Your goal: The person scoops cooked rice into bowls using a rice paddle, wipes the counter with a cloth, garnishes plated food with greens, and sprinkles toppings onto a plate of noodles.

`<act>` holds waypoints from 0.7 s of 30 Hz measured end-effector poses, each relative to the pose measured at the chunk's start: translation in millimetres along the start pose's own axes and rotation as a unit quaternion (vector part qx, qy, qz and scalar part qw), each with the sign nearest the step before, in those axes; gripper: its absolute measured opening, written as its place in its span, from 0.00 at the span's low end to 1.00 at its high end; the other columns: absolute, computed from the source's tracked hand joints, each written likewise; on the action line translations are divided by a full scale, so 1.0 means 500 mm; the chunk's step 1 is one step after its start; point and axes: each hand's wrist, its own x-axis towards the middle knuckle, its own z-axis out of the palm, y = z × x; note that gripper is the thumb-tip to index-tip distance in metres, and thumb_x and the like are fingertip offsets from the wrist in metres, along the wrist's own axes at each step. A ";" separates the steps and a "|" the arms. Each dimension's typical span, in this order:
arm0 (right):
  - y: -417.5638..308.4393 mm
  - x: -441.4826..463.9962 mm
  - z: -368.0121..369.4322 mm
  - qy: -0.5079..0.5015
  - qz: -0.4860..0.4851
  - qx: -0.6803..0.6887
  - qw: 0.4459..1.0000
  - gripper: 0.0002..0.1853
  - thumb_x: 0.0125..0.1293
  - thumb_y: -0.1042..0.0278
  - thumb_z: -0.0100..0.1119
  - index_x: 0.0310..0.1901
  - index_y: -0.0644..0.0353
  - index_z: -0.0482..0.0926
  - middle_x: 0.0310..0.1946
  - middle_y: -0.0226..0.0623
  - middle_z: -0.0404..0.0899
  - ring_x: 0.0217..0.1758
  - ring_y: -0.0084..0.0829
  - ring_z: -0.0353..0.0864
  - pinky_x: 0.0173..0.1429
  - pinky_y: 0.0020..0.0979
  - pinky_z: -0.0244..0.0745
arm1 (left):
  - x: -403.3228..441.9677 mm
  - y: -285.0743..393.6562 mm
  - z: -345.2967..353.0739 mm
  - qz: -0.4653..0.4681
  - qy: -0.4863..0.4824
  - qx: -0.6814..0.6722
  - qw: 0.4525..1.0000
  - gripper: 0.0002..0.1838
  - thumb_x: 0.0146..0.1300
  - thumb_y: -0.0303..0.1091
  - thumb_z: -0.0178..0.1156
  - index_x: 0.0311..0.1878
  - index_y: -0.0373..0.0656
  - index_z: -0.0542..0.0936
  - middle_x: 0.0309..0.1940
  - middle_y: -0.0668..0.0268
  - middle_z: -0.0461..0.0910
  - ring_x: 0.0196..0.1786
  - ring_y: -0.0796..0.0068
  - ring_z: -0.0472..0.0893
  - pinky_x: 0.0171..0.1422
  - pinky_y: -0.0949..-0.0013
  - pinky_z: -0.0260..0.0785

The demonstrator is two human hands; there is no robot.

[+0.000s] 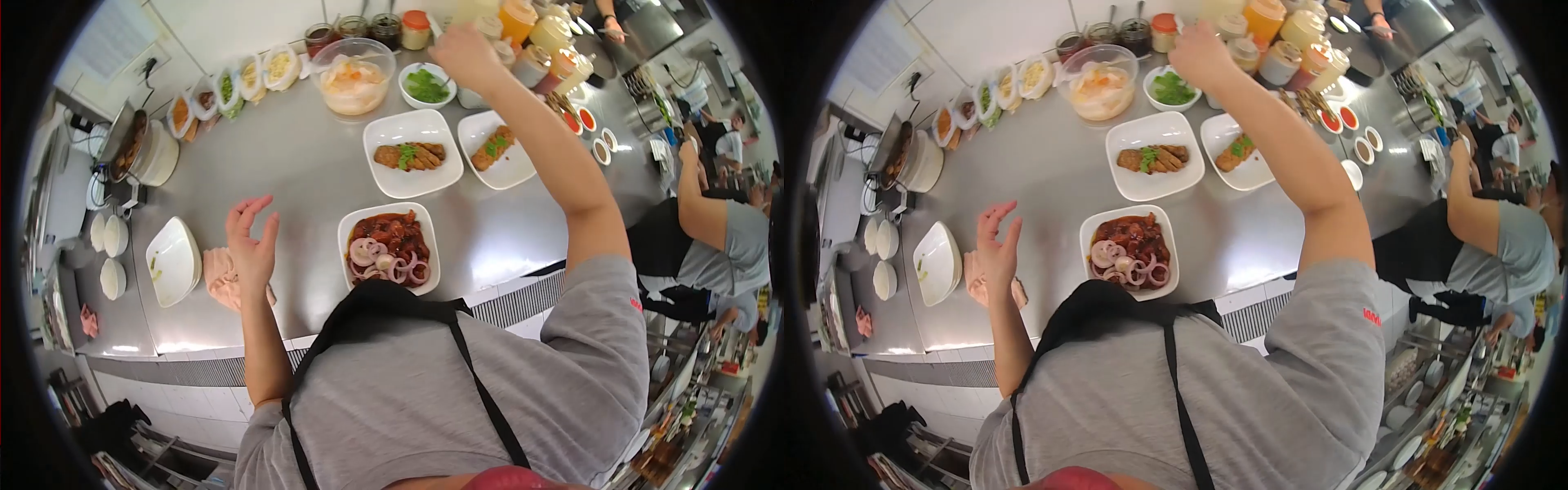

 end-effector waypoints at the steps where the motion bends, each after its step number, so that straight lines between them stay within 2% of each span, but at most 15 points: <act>1: -0.015 0.030 0.024 -0.068 -0.053 -0.056 0.995 0.12 0.55 0.67 0.48 0.41 0.53 0.76 0.35 0.31 0.74 0.44 0.28 0.71 0.48 0.36 0.60 | -0.003 -0.001 -0.010 -0.002 0.009 0.002 1.000 0.13 0.51 0.29 0.60 0.42 0.44 0.78 0.42 0.64 0.70 0.49 0.67 0.69 0.54 0.68 0.60; 2: -0.026 0.050 0.053 -0.062 -0.059 -0.059 0.995 0.12 0.55 0.67 0.48 0.41 0.53 0.76 0.35 0.31 0.74 0.44 0.28 0.71 0.48 0.36 0.60 | -0.013 -0.001 -0.019 -0.030 0.017 -0.008 0.999 0.13 0.51 0.29 0.59 0.42 0.44 0.78 0.41 0.63 0.71 0.49 0.67 0.69 0.54 0.68 0.60; 4: -0.046 0.070 0.112 -0.055 -0.076 -0.054 0.994 0.08 0.54 0.68 0.49 0.34 0.52 0.78 0.33 0.30 0.74 0.45 0.30 0.70 0.49 0.36 0.59 | -0.040 -0.011 -0.041 -0.063 0.030 -0.019 0.997 0.13 0.51 0.29 0.59 0.42 0.44 0.78 0.41 0.63 0.71 0.48 0.66 0.69 0.53 0.68 0.61; 5: -0.050 0.069 0.112 0.015 -0.056 -0.023 0.998 0.08 0.53 0.69 0.49 0.31 0.54 0.79 0.33 0.30 0.74 0.45 0.31 0.70 0.49 0.36 0.60 | -0.055 -0.026 -0.058 -0.060 0.055 0.021 0.996 0.13 0.51 0.28 0.59 0.42 0.44 0.78 0.40 0.63 0.71 0.48 0.67 0.70 0.53 0.69 0.61; 6: -0.044 0.071 0.112 0.019 -0.067 -0.024 0.997 0.08 0.53 0.69 0.49 0.31 0.54 0.79 0.33 0.30 0.74 0.45 0.31 0.70 0.49 0.36 0.60 | -0.071 -0.042 -0.071 -0.060 0.080 0.061 0.993 0.13 0.52 0.28 0.59 0.42 0.44 0.78 0.40 0.63 0.72 0.47 0.67 0.70 0.52 0.69 0.61; 8: -0.052 0.050 0.056 0.070 -0.072 0.034 0.994 0.06 0.50 0.69 0.52 0.26 0.54 0.80 0.33 0.29 0.77 0.43 0.30 0.72 0.47 0.36 0.61 | -0.107 -0.081 -0.101 -0.088 0.109 0.029 0.990 0.13 0.53 0.29 0.58 0.43 0.44 0.78 0.39 0.64 0.72 0.46 0.69 0.71 0.51 0.69 0.62; 10: -0.067 0.028 0.039 0.002 -0.110 0.020 0.994 0.06 0.48 0.70 0.53 0.24 0.55 0.80 0.30 0.30 0.77 0.42 0.31 0.72 0.44 0.33 0.64 | -0.139 -0.105 -0.126 -0.114 0.140 0.002 0.984 0.13 0.53 0.29 0.58 0.44 0.44 0.78 0.39 0.64 0.72 0.45 0.70 0.72 0.49 0.69 0.62; 12: -0.072 0.008 0.059 -0.028 -0.129 0.035 0.991 0.05 0.47 0.70 0.53 0.23 0.55 0.80 0.28 0.30 0.77 0.41 0.30 0.72 0.42 0.32 0.64 | -0.161 -0.118 -0.150 -0.213 0.133 0.044 0.967 0.12 0.55 0.30 0.56 0.43 0.42 0.78 0.39 0.63 0.72 0.44 0.71 0.71 0.50 0.70 0.62; 13: -0.071 0.000 0.074 -0.061 -0.135 0.044 0.988 0.04 0.46 0.70 0.54 0.22 0.55 0.80 0.26 0.30 0.77 0.40 0.30 0.73 0.41 0.31 0.65 | -0.171 -0.131 -0.152 -0.231 0.109 0.074 0.964 0.15 0.55 0.33 0.56 0.47 0.39 0.75 0.45 0.56 0.71 0.50 0.63 0.70 0.54 0.65 0.61; 14: -0.069 -0.004 0.091 -0.056 -0.139 0.047 0.988 0.04 0.46 0.70 0.54 0.22 0.55 0.80 0.26 0.30 0.77 0.40 0.30 0.73 0.41 0.31 0.65 | -0.182 -0.152 -0.140 -0.232 0.113 0.079 0.963 0.15 0.55 0.33 0.56 0.47 0.39 0.75 0.45 0.56 0.71 0.50 0.63 0.70 0.54 0.65 0.61; 16: -0.066 -0.001 0.117 -0.017 -0.143 0.069 0.987 0.05 0.46 0.71 0.54 0.20 0.55 0.79 0.23 0.29 0.76 0.38 0.30 0.73 0.41 0.31 0.64 | -0.198 -0.204 -0.107 -0.151 0.063 0.240 0.957 0.20 0.55 0.34 0.57 0.51 0.37 0.71 0.52 0.50 0.67 0.56 0.53 0.65 0.59 0.59 0.58; 17: -0.068 -0.002 0.116 -0.004 -0.139 0.071 0.988 0.05 0.46 0.71 0.53 0.20 0.55 0.79 0.23 0.30 0.76 0.37 0.30 0.73 0.41 0.31 0.64 | -0.195 -0.203 -0.094 -0.152 0.069 0.244 0.955 0.20 0.55 0.34 0.57 0.51 0.37 0.71 0.52 0.50 0.67 0.56 0.53 0.65 0.59 0.59 0.58; 19: -0.074 0.001 0.118 0.006 -0.122 0.073 0.990 0.05 0.47 0.71 0.53 0.20 0.55 0.79 0.23 0.30 0.76 0.37 0.31 0.74 0.41 0.31 0.64 | -0.180 -0.190 -0.044 -0.087 0.074 0.371 0.922 0.24 0.54 0.33 0.56 0.55 0.36 0.67 0.58 0.47 0.61 0.59 0.46 0.61 0.61 0.54 0.55; 21: -0.071 0.006 0.120 0.000 -0.104 0.059 0.993 0.06 0.48 0.70 0.52 0.21 0.55 0.79 0.25 0.31 0.77 0.38 0.31 0.74 0.42 0.32 0.64 | -0.155 -0.205 -0.007 -0.068 0.097 0.332 0.936 0.24 0.54 0.32 0.55 0.55 0.36 0.67 0.57 0.46 0.61 0.58 0.46 0.61 0.61 0.55 0.56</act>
